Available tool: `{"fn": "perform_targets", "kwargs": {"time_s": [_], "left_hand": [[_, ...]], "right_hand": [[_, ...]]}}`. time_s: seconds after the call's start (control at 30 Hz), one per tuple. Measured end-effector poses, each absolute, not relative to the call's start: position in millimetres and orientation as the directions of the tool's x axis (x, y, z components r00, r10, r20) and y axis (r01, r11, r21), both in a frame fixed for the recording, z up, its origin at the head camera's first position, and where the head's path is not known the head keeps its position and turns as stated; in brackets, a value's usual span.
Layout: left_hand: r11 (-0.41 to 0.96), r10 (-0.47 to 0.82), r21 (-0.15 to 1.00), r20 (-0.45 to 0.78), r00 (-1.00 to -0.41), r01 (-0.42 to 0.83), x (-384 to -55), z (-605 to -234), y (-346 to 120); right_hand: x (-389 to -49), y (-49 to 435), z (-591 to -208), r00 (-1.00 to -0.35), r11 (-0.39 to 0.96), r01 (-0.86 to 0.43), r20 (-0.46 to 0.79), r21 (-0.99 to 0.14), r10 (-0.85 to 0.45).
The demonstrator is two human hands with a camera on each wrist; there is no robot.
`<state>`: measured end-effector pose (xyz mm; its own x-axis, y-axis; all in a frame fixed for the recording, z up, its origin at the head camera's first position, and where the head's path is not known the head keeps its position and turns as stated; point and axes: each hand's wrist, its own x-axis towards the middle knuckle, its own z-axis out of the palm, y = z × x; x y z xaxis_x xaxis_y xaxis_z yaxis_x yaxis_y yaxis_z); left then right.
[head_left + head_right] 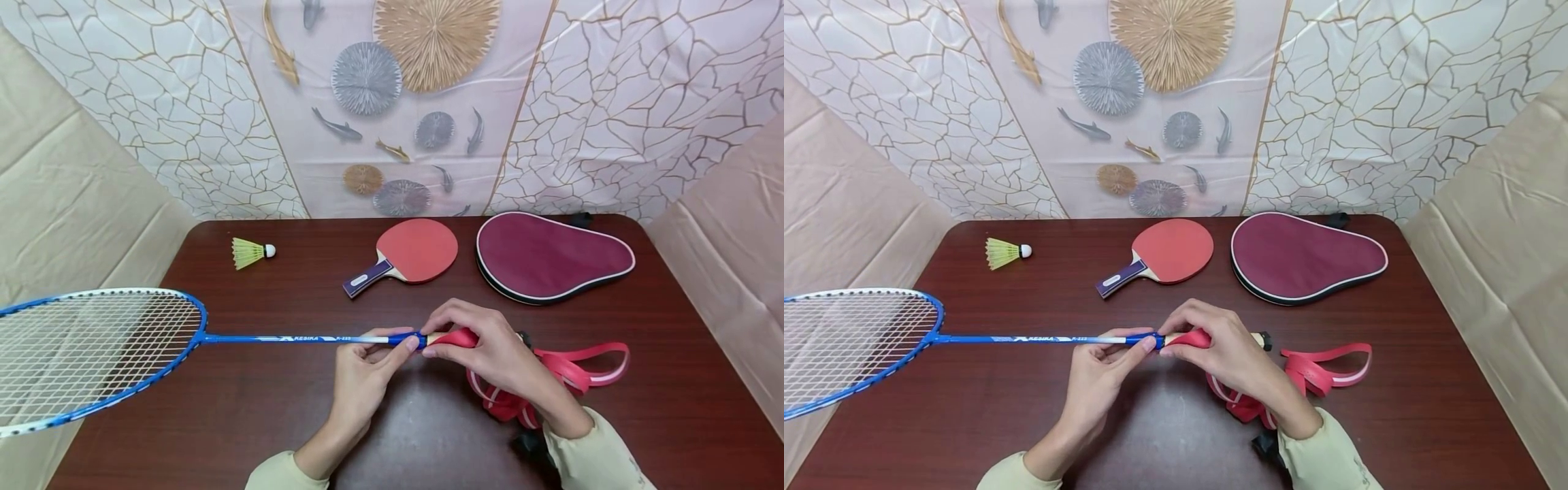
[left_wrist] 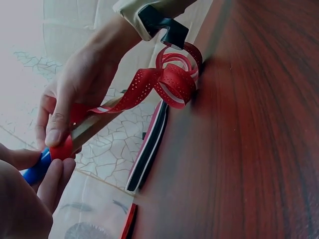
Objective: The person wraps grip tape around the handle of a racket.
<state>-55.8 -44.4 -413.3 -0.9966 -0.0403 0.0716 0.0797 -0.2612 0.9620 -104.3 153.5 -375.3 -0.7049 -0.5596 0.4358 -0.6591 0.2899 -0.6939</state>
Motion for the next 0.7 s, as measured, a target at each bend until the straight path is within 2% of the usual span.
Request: {"fn": "perform_targets", "kwargs": {"time_s": [0.17,0.27,0.43,0.7], "left_hand": [[-0.272,-0.041,0.960,0.050,-0.998,0.060,-57.4,-412.9,-44.2],[-0.259,-0.042,0.964,0.045,-0.998,0.055,-58.4,-413.8,-43.5],[-0.240,-0.023,0.968,0.069,-0.997,0.073,-57.8,-416.4,-41.1],[-0.256,0.024,0.962,0.101,-0.995,0.091,-54.0,-416.6,-40.2]], "right_hand": [[-103.7,161.4,-367.0,-0.653,0.404,-0.751,0.499,-0.523,-0.570],[-102.4,166.9,-361.2,-0.613,0.411,-0.785,0.484,-0.465,-0.624],[-100.1,171.8,-356.2,-0.590,0.328,-0.768,0.409,-0.550,-0.696],[-101.6,169.5,-358.0,-0.689,0.365,-0.681,0.386,-0.635,-0.613]]}}
